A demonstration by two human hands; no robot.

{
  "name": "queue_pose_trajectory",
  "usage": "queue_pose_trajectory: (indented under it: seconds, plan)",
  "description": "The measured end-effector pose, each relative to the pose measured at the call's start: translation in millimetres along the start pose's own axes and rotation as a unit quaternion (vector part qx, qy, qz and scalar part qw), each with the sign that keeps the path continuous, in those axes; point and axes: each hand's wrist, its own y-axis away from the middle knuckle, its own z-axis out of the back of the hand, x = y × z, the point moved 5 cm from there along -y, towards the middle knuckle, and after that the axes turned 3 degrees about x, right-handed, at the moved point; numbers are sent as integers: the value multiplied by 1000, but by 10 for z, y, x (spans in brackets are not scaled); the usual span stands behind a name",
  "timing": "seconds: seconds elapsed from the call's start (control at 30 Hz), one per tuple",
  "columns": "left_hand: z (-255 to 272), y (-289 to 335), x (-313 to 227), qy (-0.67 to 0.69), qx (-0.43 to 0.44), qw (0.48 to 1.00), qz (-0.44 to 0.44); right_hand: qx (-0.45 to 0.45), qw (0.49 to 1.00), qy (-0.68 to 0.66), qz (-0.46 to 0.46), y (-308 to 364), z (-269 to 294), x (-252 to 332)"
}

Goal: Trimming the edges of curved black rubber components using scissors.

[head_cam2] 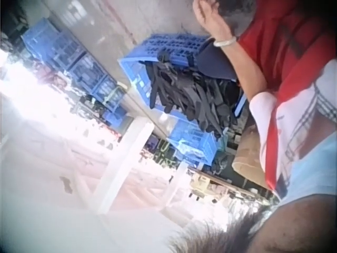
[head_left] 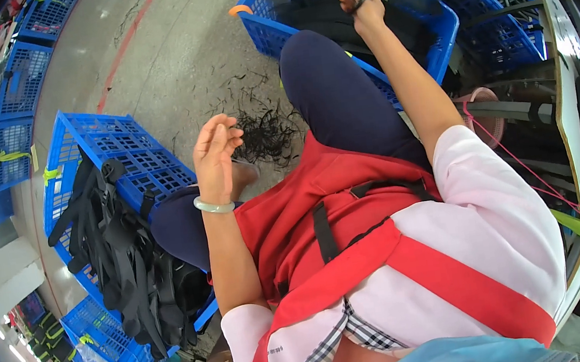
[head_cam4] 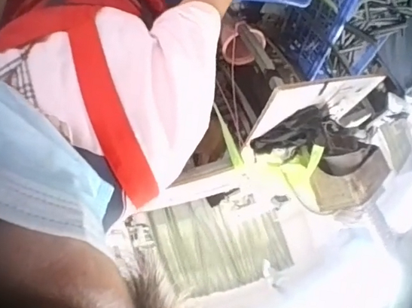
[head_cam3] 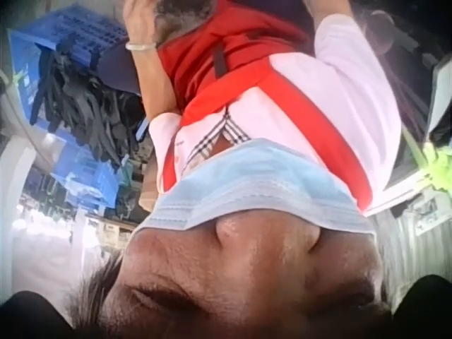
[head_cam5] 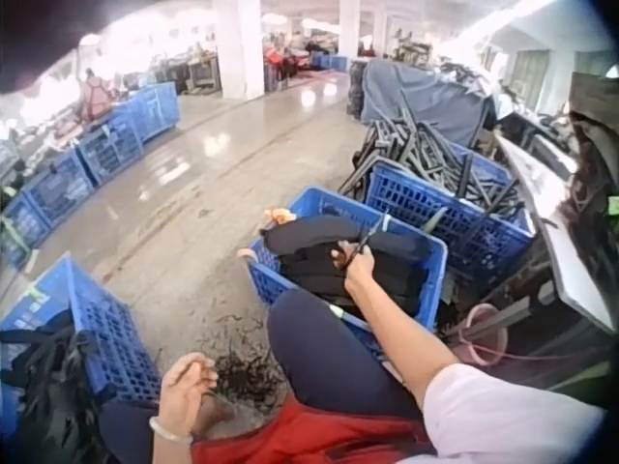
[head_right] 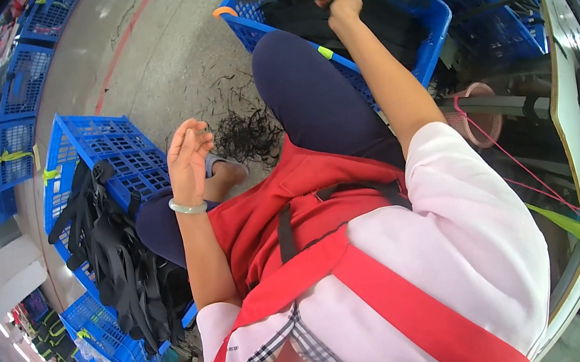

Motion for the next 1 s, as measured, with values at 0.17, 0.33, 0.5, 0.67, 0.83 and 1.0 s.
queue_pose_trajectory:
  seconds: [0.17,0.33,0.5,0.67,0.83,1.0]
  plan:
    - [517,379,-92,-173,-103,980,-7,6,879,440,-185,851,358,-1155]
    - [291,265,-753,-207,-212,919,-258,233,939,217,-131,-909,1489,-100]
    - [758,1530,-1492,-537,-430,603,-402,168,955,210,-125,-340,330,-599]
    - [1955,1799,-1788,-643,-495,534,-239,290,922,252,-45,64,-791,95]
    - [3234,2135,-1364,-686,-416,555,218,404,865,293,-59,1056,-1642,-235]
    - [1970,1630,-1979,-793,-369,457,-163,452,792,407,-54,1497,-1617,-40]
